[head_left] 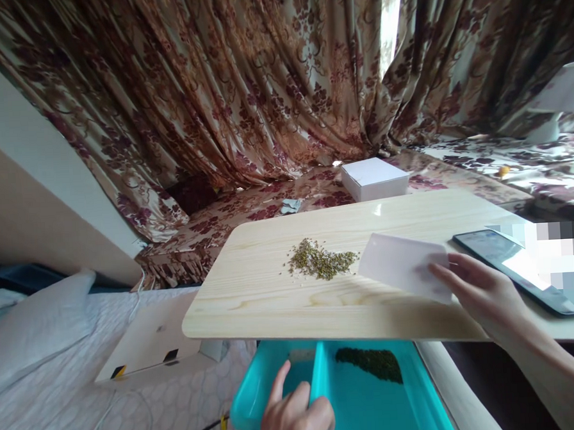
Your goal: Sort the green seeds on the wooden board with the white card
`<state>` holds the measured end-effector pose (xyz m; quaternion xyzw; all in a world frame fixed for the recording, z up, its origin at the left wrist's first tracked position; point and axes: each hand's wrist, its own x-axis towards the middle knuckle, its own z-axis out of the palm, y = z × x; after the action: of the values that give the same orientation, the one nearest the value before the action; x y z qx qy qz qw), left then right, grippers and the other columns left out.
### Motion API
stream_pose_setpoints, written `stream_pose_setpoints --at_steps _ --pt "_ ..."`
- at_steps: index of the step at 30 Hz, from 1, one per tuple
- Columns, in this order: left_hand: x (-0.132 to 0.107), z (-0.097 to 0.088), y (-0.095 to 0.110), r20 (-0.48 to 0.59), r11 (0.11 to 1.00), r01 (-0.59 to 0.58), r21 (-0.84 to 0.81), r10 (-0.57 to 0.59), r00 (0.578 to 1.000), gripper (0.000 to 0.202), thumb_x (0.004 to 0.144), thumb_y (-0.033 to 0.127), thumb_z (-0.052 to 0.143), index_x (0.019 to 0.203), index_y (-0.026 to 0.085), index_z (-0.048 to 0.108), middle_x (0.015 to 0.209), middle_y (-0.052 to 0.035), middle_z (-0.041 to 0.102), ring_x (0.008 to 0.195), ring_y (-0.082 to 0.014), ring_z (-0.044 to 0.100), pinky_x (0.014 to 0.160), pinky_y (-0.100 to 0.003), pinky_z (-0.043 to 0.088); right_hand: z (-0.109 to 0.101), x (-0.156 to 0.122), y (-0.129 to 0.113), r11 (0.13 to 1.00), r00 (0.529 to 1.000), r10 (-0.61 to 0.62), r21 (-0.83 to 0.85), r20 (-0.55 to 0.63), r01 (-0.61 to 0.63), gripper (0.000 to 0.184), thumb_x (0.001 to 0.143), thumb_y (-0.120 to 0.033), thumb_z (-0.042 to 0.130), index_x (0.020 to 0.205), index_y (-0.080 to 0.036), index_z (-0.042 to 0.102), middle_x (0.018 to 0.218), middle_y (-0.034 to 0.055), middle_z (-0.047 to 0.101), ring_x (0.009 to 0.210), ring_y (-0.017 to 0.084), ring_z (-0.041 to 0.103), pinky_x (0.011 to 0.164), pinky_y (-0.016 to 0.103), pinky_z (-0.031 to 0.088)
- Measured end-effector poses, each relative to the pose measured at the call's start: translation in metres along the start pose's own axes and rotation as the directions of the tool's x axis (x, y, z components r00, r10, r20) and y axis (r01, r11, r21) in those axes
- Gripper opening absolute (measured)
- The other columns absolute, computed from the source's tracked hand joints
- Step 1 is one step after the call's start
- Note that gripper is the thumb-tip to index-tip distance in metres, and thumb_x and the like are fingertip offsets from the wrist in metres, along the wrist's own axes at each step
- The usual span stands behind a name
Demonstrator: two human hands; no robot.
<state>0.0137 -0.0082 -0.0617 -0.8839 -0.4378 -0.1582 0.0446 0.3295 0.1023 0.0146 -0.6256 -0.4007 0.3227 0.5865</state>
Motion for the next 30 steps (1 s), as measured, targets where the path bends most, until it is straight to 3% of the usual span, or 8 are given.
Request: stream_pose_setpoints --at_steps 6,16,22,30 --pt "-0.001 0.007 0.000 -0.091 0.999 0.007 0.037 -0.003 0.996 0.032 0.094 0.032 0.035 0.064 0.025 0.043 0.055 0.0076 0.035 0.042 -0.0123 0.041 0.096 -0.051 0.045 0.007 0.002 0.002 0.999 0.999 -0.034 -0.030 0.011 0.035 0.030 0.055 -0.044 0.074 0.077 -0.024 0.068 0.079 0.0039 0.076 0.073 0.023 0.070 0.059 0.031 0.055" --pt "-0.003 0.002 -0.002 -0.056 1.000 0.014 -0.027 -0.016 0.998 0.043 0.097 0.045 0.023 0.066 0.026 0.046 0.057 0.0061 0.037 0.043 -0.0131 0.043 0.097 -0.053 0.044 0.015 -0.001 -0.003 0.993 0.989 -0.092 -0.061 0.115 0.100 0.033 0.060 -0.047 0.074 0.081 -0.023 0.067 0.083 0.0071 0.077 0.075 0.026 0.071 0.060 0.033 0.055" --pt "-0.002 -0.003 -0.004 -0.032 0.999 0.023 -0.032 -0.024 0.999 0.028 0.089 0.039 0.037 0.067 0.026 0.046 0.058 0.0063 0.038 0.044 -0.0130 0.045 0.097 -0.052 0.045 0.027 0.001 0.003 0.989 0.980 -0.123 -0.064 0.156 0.134 0.032 0.065 -0.050 0.071 0.081 -0.022 0.066 0.081 0.0076 0.076 0.077 0.025 0.071 0.061 0.031 0.055" --pt "-0.001 -0.005 -0.003 -0.038 0.999 0.016 -0.030 -0.017 0.999 0.021 0.086 0.030 0.039 0.066 0.025 0.046 0.057 0.0065 0.038 0.043 -0.0125 0.045 0.097 -0.053 0.045 0.045 0.010 0.013 0.980 0.957 -0.193 -0.005 0.215 0.198 0.042 0.064 -0.058 0.071 0.082 -0.020 0.065 0.078 0.0086 0.076 0.070 0.022 0.070 0.059 0.031 0.053"
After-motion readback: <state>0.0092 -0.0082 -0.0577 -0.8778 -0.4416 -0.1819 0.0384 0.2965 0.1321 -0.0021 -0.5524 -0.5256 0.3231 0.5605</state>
